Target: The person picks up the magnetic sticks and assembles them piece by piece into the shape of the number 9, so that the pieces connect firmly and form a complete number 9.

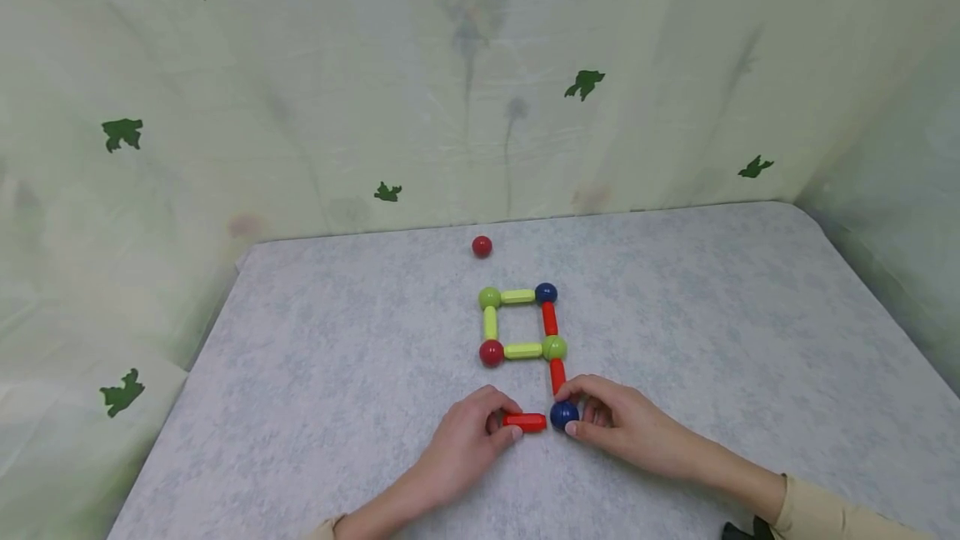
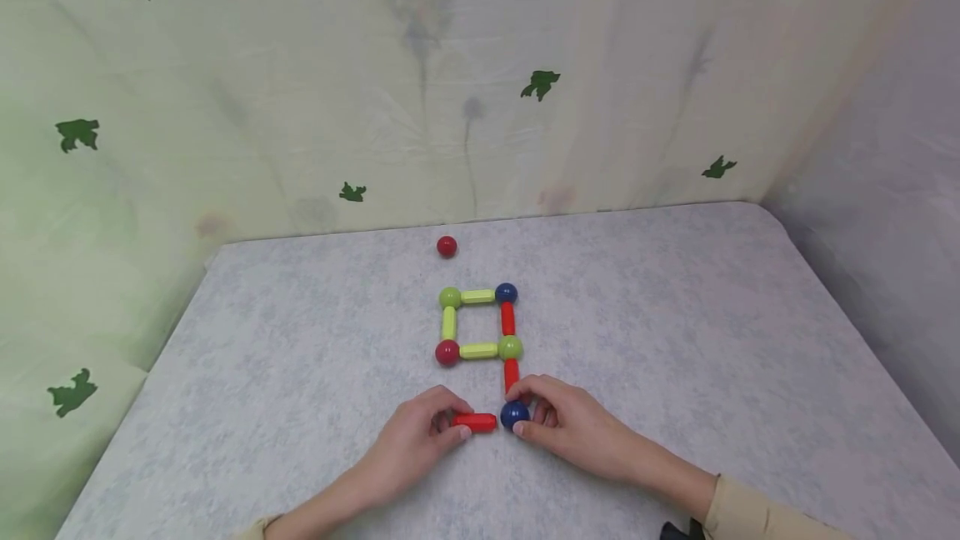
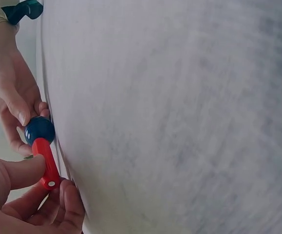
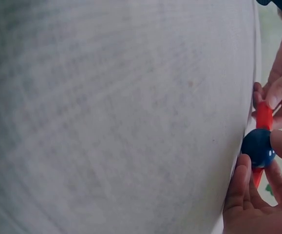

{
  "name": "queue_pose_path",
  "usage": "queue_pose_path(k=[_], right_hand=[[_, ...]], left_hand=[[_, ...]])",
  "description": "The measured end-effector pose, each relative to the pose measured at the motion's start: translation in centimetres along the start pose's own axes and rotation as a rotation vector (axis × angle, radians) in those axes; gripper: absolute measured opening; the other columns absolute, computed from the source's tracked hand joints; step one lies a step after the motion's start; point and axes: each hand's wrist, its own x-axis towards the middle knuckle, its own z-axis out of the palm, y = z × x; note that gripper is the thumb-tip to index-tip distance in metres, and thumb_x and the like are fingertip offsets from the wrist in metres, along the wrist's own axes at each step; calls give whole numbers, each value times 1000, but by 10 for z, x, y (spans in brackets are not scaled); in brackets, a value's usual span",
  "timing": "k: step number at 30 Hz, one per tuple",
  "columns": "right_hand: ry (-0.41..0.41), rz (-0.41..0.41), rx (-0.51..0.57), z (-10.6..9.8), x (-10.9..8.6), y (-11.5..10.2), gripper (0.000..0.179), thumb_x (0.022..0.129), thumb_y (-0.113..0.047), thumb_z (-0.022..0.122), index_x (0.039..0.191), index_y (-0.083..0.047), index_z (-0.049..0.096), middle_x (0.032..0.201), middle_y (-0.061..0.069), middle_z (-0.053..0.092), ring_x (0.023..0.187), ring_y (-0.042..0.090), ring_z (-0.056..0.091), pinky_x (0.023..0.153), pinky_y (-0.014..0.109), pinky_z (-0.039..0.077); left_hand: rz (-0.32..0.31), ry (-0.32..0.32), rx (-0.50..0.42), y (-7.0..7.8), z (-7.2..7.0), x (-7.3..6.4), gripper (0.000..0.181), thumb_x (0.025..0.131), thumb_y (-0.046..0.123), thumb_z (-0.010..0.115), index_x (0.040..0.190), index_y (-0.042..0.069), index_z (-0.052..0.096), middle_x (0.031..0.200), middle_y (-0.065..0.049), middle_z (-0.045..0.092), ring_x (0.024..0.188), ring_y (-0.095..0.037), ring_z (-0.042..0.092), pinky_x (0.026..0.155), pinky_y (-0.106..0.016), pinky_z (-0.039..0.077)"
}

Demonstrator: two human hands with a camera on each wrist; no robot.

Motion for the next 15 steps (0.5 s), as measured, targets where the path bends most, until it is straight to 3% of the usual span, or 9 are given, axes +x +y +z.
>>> queue_pose_path(k=[15], right_hand=[[4,2,-5,0,0,1,28,93,-37,69,118,-32,59,90,-4,61,77,15,57,65,27,48]], left_hand=[[-25,0,-45,1,1,6,16,89,13,73,104,16,70,82,7,55,68,-12,51,60,-25,42]])
